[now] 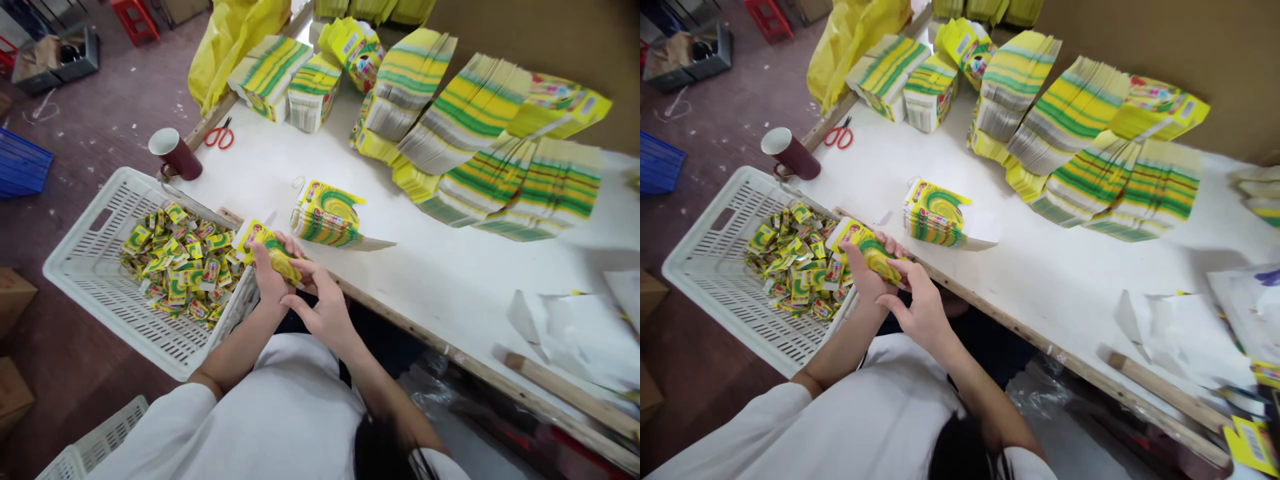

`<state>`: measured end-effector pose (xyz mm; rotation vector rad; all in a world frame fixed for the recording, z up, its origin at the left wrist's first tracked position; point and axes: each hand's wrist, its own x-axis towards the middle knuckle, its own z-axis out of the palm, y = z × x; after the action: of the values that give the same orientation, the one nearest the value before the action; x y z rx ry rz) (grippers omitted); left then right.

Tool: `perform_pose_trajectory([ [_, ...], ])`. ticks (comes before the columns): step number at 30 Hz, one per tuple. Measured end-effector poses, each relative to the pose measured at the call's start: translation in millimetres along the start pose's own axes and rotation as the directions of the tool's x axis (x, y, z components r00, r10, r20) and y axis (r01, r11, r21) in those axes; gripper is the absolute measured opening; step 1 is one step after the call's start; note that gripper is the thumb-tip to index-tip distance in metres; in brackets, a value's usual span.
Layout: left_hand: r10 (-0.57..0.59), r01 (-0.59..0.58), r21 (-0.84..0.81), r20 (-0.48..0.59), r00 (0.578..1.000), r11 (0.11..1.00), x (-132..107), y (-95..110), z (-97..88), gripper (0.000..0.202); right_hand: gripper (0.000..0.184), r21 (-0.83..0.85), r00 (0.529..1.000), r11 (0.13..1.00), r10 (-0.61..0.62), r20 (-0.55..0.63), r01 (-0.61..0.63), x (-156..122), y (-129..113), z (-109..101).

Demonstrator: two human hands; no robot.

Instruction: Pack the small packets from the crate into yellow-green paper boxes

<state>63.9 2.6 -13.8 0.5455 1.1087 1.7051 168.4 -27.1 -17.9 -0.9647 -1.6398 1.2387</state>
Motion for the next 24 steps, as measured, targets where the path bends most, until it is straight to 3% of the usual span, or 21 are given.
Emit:
perform_pose_trajectory([
  [3,-0.018,0.012,0.070,0.083,0.996,0.997,-2,-2,-6.9,0.072,0.037,-0.079,0.997,0.997,-0.009,-0.072,0.004,7,3,-10],
  [6,-0.027,-0.001,0.155,0.178,0.984,0.988,-9,-10,-16.8,0.062,0.025,-0.121,0.990,0.992,-0.042,-0.133,0.025,10,2,-22],
  [9,0.065,-0.071,0.150,0.049,0.997,0.986,-13,-21,-26.8,0.048,0.008,-0.150,0.991,0.988,-0.057,-0.118,0.039,10,-1,-30],
  [11,0.115,-0.107,0.166,-0.040,0.993,0.980,-11,-23,-32.9,0.041,0.009,-0.166,0.993,0.986,-0.053,-0.106,0.035,9,-3,-33],
  [12,0.100,-0.092,0.190,-0.029,0.995,0.978,-9,-21,-35.8,0.038,0.010,-0.175,0.992,0.984,-0.054,-0.111,0.034,8,-3,-36],
  [14,-0.001,-0.022,0.246,0.092,0.996,0.969,-2,-9,-41.5,0.038,0.011,-0.215,0.987,0.976,-0.071,-0.145,0.038,7,-3,-45],
  [16,-0.078,0.013,0.280,0.223,0.972,0.960,5,13,-46.2,0.058,0.014,-0.320,0.979,0.946,-0.112,-0.170,0.052,5,-2,-57],
  [18,-0.052,-0.061,0.330,0.323,0.945,0.942,9,37,-48.6,0.082,0.019,-0.477,0.974,0.874,-0.182,-0.137,0.096,3,-3,-67],
  [20,-0.017,-0.219,0.466,0.451,0.892,0.857,9,55,-47.8,0.096,0.027,-0.584,0.964,0.788,-0.265,-0.037,0.194,2,-5,-71],
  [22,-0.097,-0.361,0.621,0.579,0.810,0.696,3,61,-43.8,0.104,0.034,-0.594,0.936,0.741,-0.347,0.063,0.314,2,-6,-67],
  [24,-0.206,-0.414,0.729,0.595,0.777,0.545,-4,54,-38.6,0.092,0.032,-0.572,0.917,0.746,-0.397,0.029,0.341,2,-6,-57],
])
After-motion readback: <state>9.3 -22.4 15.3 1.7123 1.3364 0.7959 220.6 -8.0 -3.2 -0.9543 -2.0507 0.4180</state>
